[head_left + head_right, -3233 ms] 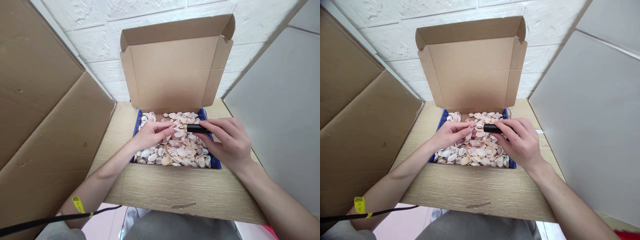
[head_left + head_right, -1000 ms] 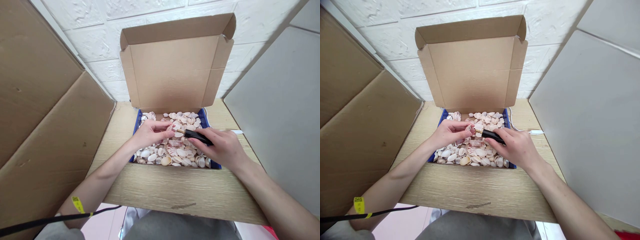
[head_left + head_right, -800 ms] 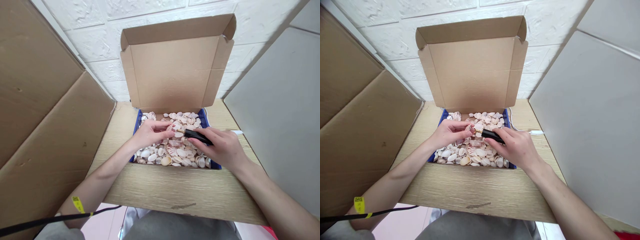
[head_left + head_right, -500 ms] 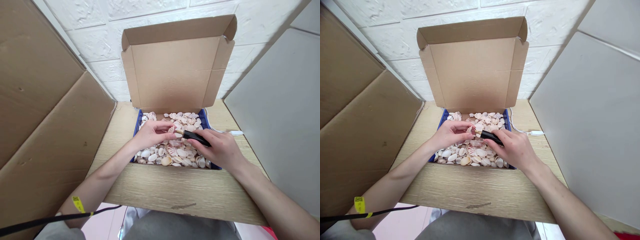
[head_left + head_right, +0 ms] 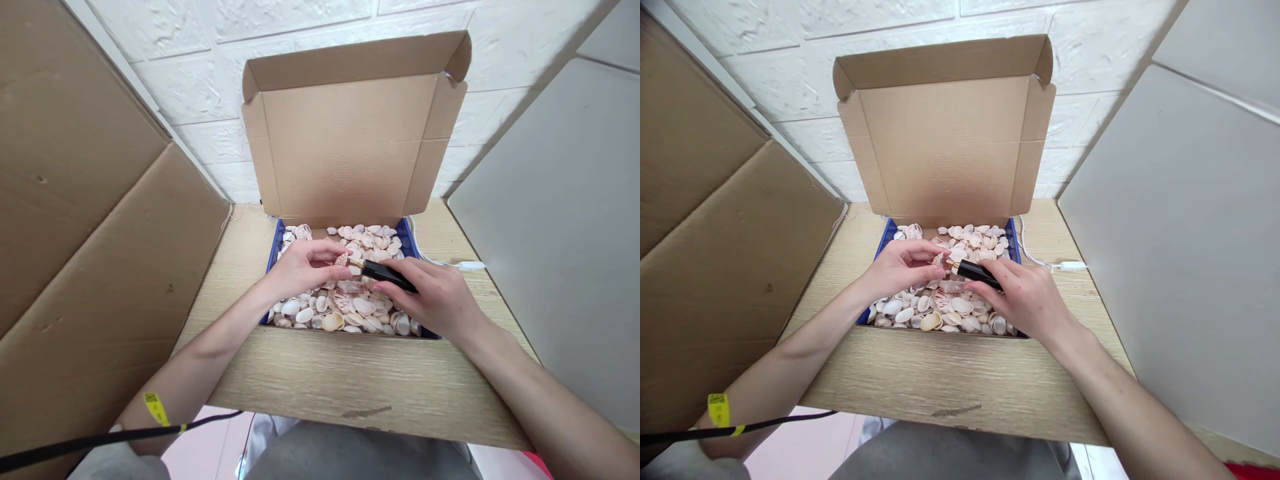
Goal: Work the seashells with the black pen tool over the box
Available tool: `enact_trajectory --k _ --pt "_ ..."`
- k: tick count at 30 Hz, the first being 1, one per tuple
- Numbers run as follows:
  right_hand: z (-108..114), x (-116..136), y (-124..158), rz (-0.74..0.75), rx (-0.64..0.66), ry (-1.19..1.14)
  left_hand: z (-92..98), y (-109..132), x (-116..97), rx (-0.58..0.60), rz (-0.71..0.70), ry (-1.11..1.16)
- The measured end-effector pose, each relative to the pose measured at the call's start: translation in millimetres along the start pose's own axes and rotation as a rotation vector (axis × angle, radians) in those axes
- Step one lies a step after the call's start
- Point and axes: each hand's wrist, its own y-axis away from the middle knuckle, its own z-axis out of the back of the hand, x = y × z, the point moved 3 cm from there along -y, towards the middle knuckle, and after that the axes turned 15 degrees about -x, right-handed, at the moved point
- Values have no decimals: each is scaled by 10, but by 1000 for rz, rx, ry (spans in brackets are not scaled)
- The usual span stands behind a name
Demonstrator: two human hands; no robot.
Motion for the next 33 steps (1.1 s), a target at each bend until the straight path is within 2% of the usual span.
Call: enact_trajectory --k 12,19,28,33 --pt "-12 0 8 -12 2 -7 12 -4 19 25 -51 27" --pt "-16 -5 24 1 -2 -38 8 3 20 15 -20 -13" --pt "-18 -8 19 30 6 -65 8 5 8 25 -67 5" --pt "-29 -19 37 9 13 -67 11 2 19 32 -48 -7"
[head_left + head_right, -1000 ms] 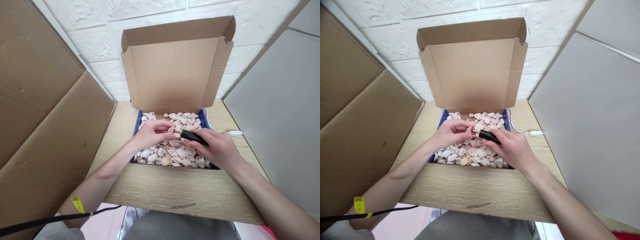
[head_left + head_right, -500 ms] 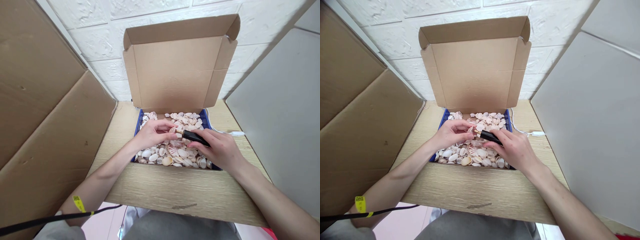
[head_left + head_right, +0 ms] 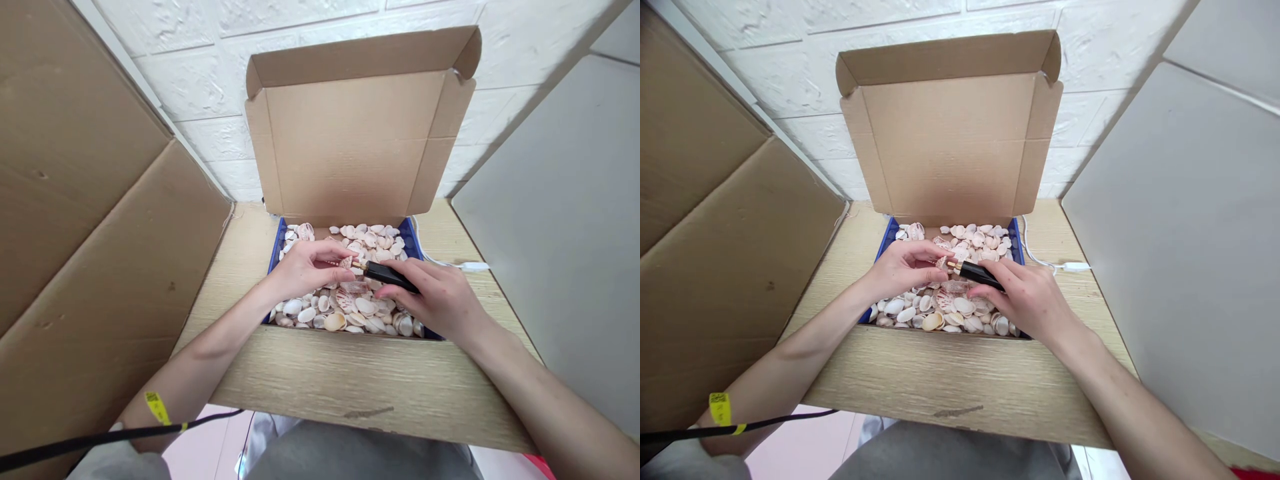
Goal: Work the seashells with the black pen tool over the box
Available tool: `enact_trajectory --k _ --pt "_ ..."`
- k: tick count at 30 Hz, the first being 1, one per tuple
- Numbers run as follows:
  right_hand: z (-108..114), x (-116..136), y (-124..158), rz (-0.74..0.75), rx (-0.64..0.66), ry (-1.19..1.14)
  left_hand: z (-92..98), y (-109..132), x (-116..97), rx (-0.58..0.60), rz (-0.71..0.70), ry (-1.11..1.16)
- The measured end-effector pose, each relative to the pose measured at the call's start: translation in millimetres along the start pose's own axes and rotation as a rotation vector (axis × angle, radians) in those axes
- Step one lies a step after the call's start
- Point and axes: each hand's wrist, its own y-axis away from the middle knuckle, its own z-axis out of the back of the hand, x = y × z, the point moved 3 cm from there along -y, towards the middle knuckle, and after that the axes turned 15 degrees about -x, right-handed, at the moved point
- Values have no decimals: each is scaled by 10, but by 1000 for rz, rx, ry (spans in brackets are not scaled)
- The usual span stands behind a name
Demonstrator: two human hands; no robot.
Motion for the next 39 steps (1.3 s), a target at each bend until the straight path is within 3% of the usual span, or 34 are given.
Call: enact_trajectory --k 10,30,39 --pt "1 1 -15 14 9 -22 -3 -6 27 -9 18 -21" --pt "1 23 -38 74 -15 -20 -15 -5 13 -21 -120 -66" --pt "-9 3 -34 32 5 -68 -20 -6 24 -18 -175 -77"
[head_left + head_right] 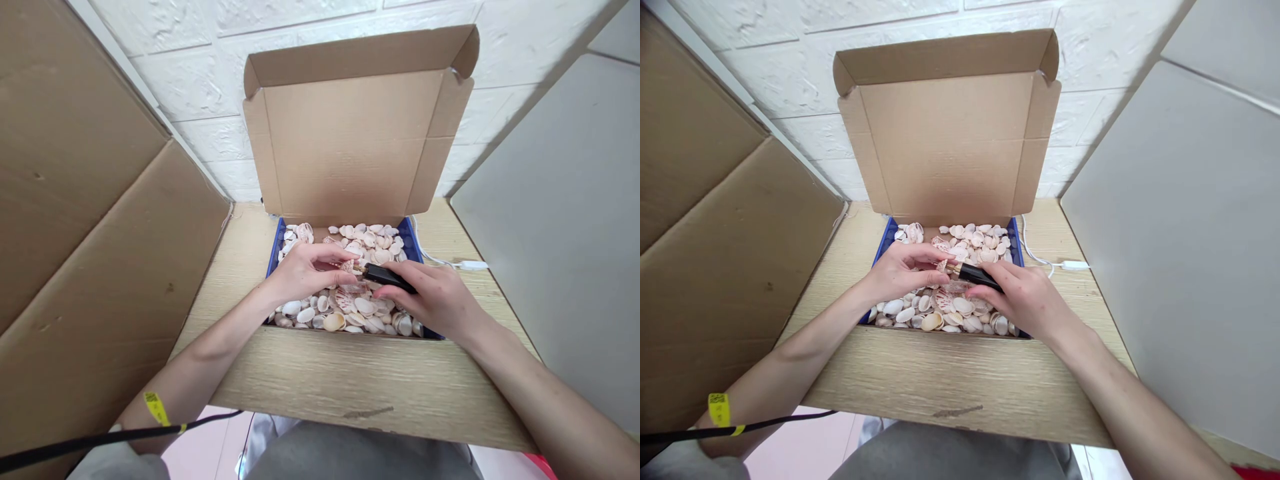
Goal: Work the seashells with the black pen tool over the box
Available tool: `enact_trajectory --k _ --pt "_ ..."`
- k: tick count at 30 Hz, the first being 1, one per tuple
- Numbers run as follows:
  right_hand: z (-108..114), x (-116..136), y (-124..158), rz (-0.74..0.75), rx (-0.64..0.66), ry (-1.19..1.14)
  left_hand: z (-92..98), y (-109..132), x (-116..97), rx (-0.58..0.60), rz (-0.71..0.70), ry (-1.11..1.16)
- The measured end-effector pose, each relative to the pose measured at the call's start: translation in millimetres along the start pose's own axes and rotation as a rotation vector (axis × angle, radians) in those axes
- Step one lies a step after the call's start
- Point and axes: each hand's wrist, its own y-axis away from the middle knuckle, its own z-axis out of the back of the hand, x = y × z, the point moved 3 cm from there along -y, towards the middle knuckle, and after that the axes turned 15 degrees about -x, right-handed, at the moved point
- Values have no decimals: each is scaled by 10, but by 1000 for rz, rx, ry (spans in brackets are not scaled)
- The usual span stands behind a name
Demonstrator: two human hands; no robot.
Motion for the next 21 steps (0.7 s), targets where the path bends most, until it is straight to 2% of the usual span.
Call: enact_trajectory --k 11,17,21 --pt "-7 15 -7 3 13 11 -28 13 17 29 91 43" --pt "12 25 -10 0 7 27 -20 10 -38 9 32 -31" --pt "23 30 -17 5 -16 64 -4 4 -55 -36 43 -36"
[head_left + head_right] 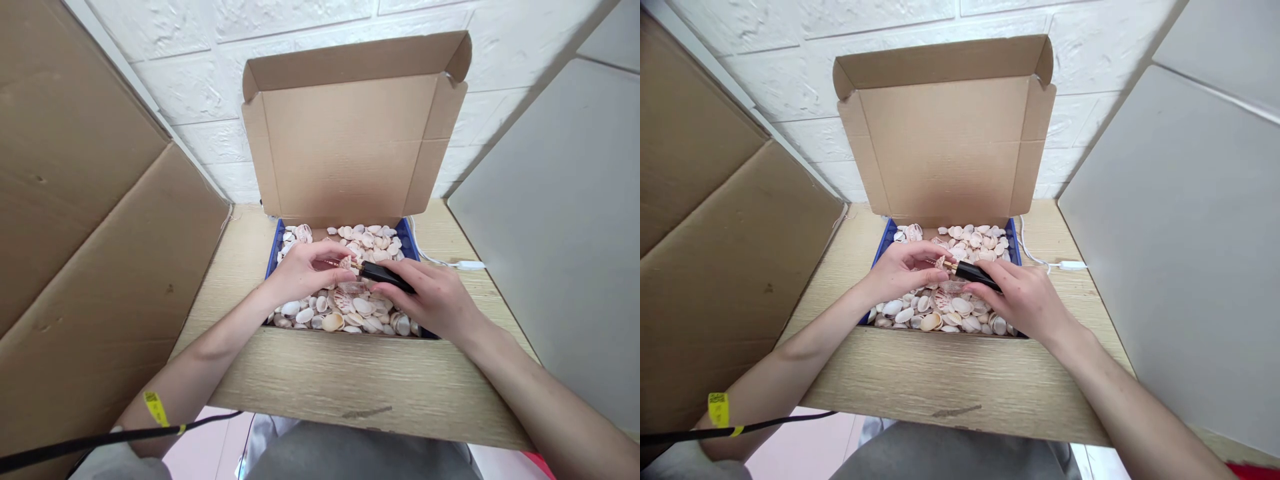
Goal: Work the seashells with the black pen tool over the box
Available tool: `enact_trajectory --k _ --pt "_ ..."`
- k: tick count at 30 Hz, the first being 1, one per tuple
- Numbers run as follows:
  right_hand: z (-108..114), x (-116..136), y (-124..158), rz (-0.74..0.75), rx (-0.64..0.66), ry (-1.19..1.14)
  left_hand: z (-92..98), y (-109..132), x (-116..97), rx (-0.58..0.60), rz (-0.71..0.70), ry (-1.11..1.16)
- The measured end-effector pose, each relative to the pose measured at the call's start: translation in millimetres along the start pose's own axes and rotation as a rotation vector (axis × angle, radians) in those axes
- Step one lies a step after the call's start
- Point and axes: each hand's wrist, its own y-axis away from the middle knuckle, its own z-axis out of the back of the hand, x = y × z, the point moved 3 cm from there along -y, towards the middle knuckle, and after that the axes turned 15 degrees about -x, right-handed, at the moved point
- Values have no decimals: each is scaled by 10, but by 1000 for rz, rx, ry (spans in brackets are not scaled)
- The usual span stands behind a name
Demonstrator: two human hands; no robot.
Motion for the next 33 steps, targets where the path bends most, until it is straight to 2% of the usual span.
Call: enact_trajectory --k 7,14,21,26,29,33 --pt "11 0 -22 -23 -58 63 28 -22 18 -114 48 103" --pt "27 0 -40 -38 -104 86 64 -33 5 -162 51 48" --pt "18 -49 -2 -132 -61 82 100 -28 -8 -129 11 -19" --pt "20 -54 -1 -139 -74 109 101 -27 42 -42 31 -30" --pt "19 -58 -6 -145 -76 126 102 -30 59 -43 -9 -55" --pt "17 -61 1 -144 -78 113 87 -23 90 -36 18 -17"
